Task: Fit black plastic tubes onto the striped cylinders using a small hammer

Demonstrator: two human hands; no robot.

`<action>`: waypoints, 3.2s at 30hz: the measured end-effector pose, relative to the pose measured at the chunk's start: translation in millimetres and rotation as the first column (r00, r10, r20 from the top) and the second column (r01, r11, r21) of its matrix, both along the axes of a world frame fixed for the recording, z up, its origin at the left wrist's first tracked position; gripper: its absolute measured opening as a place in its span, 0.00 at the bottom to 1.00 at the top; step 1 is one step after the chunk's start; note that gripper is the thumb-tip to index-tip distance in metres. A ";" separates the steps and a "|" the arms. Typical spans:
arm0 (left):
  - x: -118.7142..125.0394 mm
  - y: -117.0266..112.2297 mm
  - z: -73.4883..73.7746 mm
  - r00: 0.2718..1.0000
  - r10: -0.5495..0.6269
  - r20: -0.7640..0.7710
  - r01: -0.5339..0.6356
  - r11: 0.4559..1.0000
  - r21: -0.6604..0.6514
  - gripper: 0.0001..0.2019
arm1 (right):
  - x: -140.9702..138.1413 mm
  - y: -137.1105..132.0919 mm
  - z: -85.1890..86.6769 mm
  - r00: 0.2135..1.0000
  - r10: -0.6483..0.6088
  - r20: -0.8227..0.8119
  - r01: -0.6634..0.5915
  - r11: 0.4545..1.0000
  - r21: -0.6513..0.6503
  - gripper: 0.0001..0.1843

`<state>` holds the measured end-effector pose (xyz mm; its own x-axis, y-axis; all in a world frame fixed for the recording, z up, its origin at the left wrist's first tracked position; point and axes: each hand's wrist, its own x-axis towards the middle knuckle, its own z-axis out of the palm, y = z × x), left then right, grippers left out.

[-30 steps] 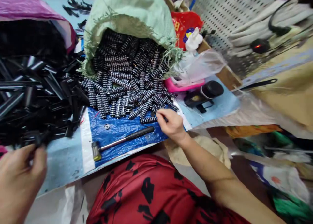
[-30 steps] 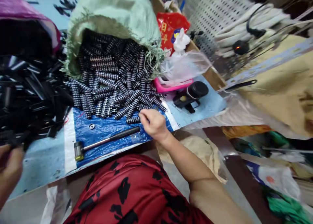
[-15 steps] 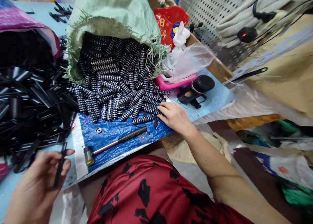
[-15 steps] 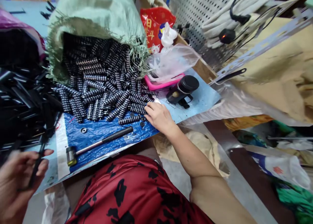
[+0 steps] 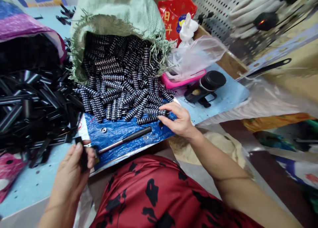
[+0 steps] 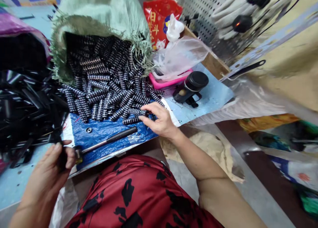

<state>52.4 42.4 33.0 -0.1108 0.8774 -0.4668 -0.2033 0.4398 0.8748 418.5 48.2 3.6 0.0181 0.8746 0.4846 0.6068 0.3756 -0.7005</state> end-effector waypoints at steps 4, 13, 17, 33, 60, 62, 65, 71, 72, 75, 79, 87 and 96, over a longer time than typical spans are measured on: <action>25.6 -5.0 -2.5 0.990 -0.139 0.037 0.139 0.990 0.000 0.21 | -78.3 13.2 7.9 0.658 -0.033 -0.753 -0.319 0.893 -0.318 0.27; 23.7 -21.1 -17.0 0.983 -0.178 -0.047 0.182 0.978 0.098 0.18 | -155.4 9.4 15.3 0.232 -0.252 -0.939 -0.763 0.552 -0.337 0.28; 37.6 -20.6 -17.3 0.961 -0.106 -0.254 0.167 0.958 0.233 0.15 | -173.3 4.1 11.7 0.268 -0.186 -0.945 -0.673 0.666 -0.322 0.27; 39.1 -28.4 -18.9 0.962 -0.120 -0.244 0.186 0.945 0.269 0.22 | -137.2 -4.9 -15.5 0.817 0.558 0.149 -0.577 0.794 0.189 0.56; -61.7 0.2 -46.3 0.610 -0.049 -0.791 0.372 0.899 0.231 0.14 | -132.0 -18.6 -21.3 0.838 0.253 0.484 -0.277 0.961 -0.023 0.09; -65.2 5.5 -47.0 0.541 -0.184 -0.821 0.469 0.876 0.113 0.16 | -132.3 -17.1 -17.5 0.900 0.253 0.355 -0.280 0.960 0.027 0.10; -61.1 10.5 -46.5 0.605 -0.346 -0.718 0.487 0.873 -0.011 0.21 | -138.2 -11.6 -15.3 0.933 0.247 0.263 -0.284 0.952 0.111 0.12; -60.0 19.9 -43.9 0.638 -0.422 -0.644 0.508 0.859 -0.060 0.21 | -149.7 -8.7 -8.4 0.799 0.272 0.536 -0.316 0.949 -0.009 0.11; -61.6 22.7 -43.4 0.626 -0.439 -0.645 0.525 0.849 -0.069 0.21 | -150.6 -10.3 -6.9 0.824 0.281 0.492 -0.344 0.938 0.040 0.11; -62.5 32.6 -43.3 0.607 -0.496 -0.621 0.562 0.820 -0.106 0.23 | -154.0 -16.3 -5.9 0.839 0.380 0.388 -0.482 0.851 0.208 0.13; -52.1 40.9 -40.7 0.565 -0.500 -0.657 0.570 0.812 -0.128 0.21 | -157.0 -21.5 -9.3 0.709 0.455 0.539 -0.565 0.823 0.048 0.11; -145.1 -9.2 21.5 0.265 -0.726 -0.635 0.784 0.545 -0.296 0.13 | -129.5 -17.6 -23.0 0.828 0.374 0.418 -0.436 0.898 0.062 0.11; -144.0 25.3 -15.6 -0.037 0.154 -0.987 0.391 0.912 0.128 0.09 | -149.2 -13.0 -26.5 0.763 0.372 0.528 -0.445 0.895 0.013 0.13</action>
<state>-91.6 67.8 17.4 -0.0826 0.9606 0.2654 0.9839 0.0362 0.1751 269.3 35.2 -22.9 -0.6025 0.6710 0.4321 0.6238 0.7337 -0.2696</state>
